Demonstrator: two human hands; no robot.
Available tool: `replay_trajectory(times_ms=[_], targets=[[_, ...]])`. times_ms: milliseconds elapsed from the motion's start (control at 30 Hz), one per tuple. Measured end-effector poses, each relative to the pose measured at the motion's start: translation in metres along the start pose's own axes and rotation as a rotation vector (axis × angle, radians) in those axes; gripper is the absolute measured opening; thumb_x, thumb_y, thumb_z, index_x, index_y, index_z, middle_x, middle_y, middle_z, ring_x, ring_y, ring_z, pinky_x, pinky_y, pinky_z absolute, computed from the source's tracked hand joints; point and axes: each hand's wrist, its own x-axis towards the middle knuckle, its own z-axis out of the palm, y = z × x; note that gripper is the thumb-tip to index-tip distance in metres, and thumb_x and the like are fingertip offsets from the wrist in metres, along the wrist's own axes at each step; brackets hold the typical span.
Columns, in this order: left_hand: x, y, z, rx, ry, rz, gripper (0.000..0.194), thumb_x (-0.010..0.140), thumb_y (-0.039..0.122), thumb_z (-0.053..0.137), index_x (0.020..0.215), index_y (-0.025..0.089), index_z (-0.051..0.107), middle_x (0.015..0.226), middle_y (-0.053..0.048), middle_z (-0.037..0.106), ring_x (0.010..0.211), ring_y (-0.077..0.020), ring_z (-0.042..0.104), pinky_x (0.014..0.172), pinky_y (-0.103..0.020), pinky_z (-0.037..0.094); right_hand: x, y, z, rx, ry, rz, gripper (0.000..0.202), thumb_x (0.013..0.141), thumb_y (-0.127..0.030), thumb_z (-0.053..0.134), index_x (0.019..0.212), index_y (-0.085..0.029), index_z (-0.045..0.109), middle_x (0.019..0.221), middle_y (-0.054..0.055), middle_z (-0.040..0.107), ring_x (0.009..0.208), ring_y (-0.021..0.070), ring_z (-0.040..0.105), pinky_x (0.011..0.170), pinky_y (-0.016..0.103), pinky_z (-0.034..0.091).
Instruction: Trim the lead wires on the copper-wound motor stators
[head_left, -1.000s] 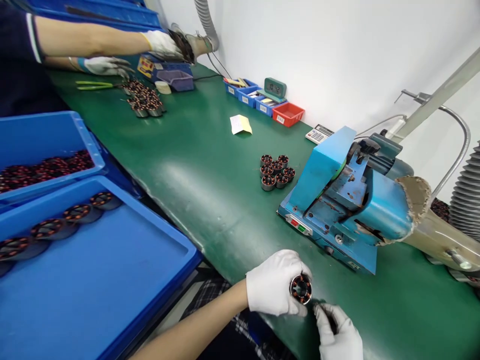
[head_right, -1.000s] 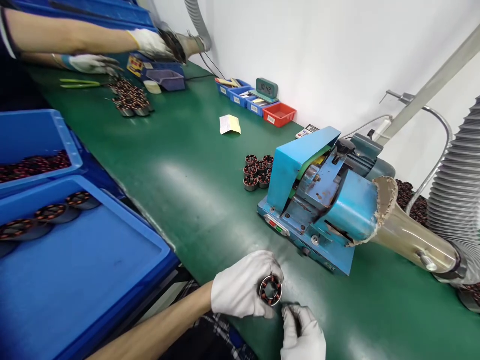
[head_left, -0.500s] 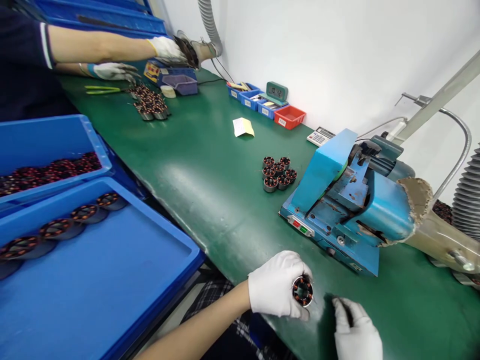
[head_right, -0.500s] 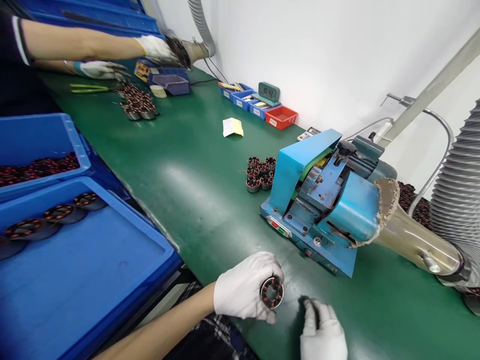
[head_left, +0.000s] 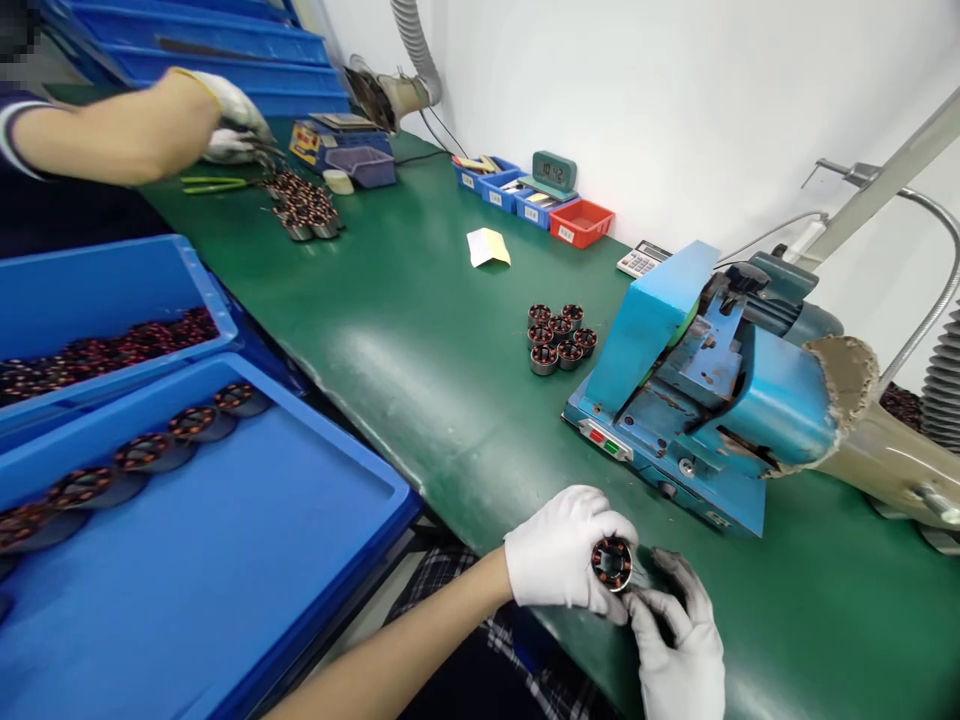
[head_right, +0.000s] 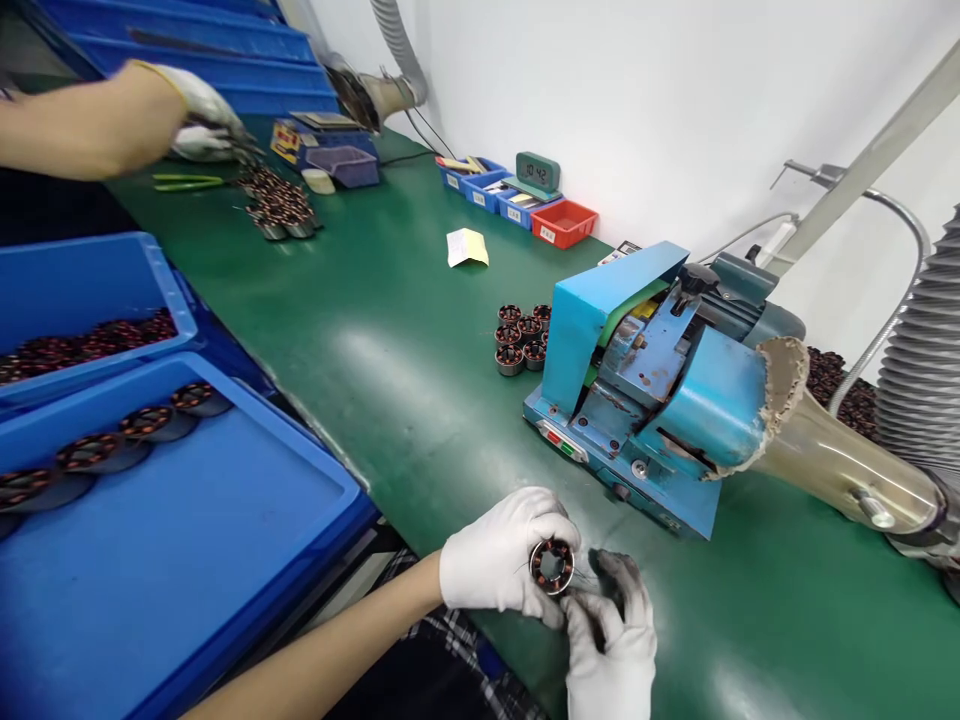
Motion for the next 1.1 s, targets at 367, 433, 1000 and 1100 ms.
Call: replay_trajectory(times_ms=[367, 433, 1000, 1100], targets=[[-0.055, 0.0, -0.035, 0.078, 0.122, -0.17, 0.016, 0.065, 0.009, 0.067, 0.075, 0.02, 0.06, 0.118, -0.006, 0.055, 0.114, -0.0245, 0.047, 0.096, -0.04, 0.039, 0.008, -0.003, -0.014, 0.207, -0.202, 0.165, 0.014, 0.078, -0.028, 0.058, 0.07, -0.025, 0.069, 0.095, 0.006, 0.068, 0.098, 0.025, 0.059, 0.084, 0.043, 0.049], [-0.058, 0.02, -0.039, 0.04, 0.232, -0.172, 0.026, 0.068, 0.013, 0.065, 0.091, 0.02, 0.056, 0.124, -0.009, 0.05, 0.115, -0.0243, 0.046, 0.096, -0.041, 0.041, 0.007, -0.004, -0.024, 0.293, -0.144, 0.271, 0.015, 0.079, -0.033, 0.057, 0.079, -0.023, 0.068, 0.095, 0.007, 0.068, 0.09, 0.0229, 0.062, 0.08, 0.039, 0.051], [-0.023, 0.016, 0.019, 0.134, 0.109, -0.081, 0.046, 0.069, 0.028, 0.07, 0.107, 0.017, 0.048, 0.108, -0.01, 0.054, 0.108, -0.0262, 0.049, 0.098, -0.042, 0.038, 0.02, -0.018, -0.02, -0.476, -0.21, -0.248, 0.037, 0.075, 0.001, 0.04, 0.092, -0.017, 0.068, 0.064, 0.005, 0.063, 0.049, 0.0182, 0.054, 0.051, 0.029, 0.041], [-0.024, 0.015, 0.018, 0.141, 0.118, -0.093, 0.048, 0.067, 0.03, 0.073, 0.106, 0.018, 0.049, 0.107, -0.009, 0.055, 0.108, -0.0259, 0.05, 0.097, -0.041, 0.039, 0.016, 0.009, -0.027, -0.422, -0.211, -0.272, 0.038, 0.077, 0.001, 0.036, 0.093, -0.016, 0.067, 0.076, 0.006, 0.069, 0.058, 0.0178, 0.06, 0.056, 0.028, 0.045]])
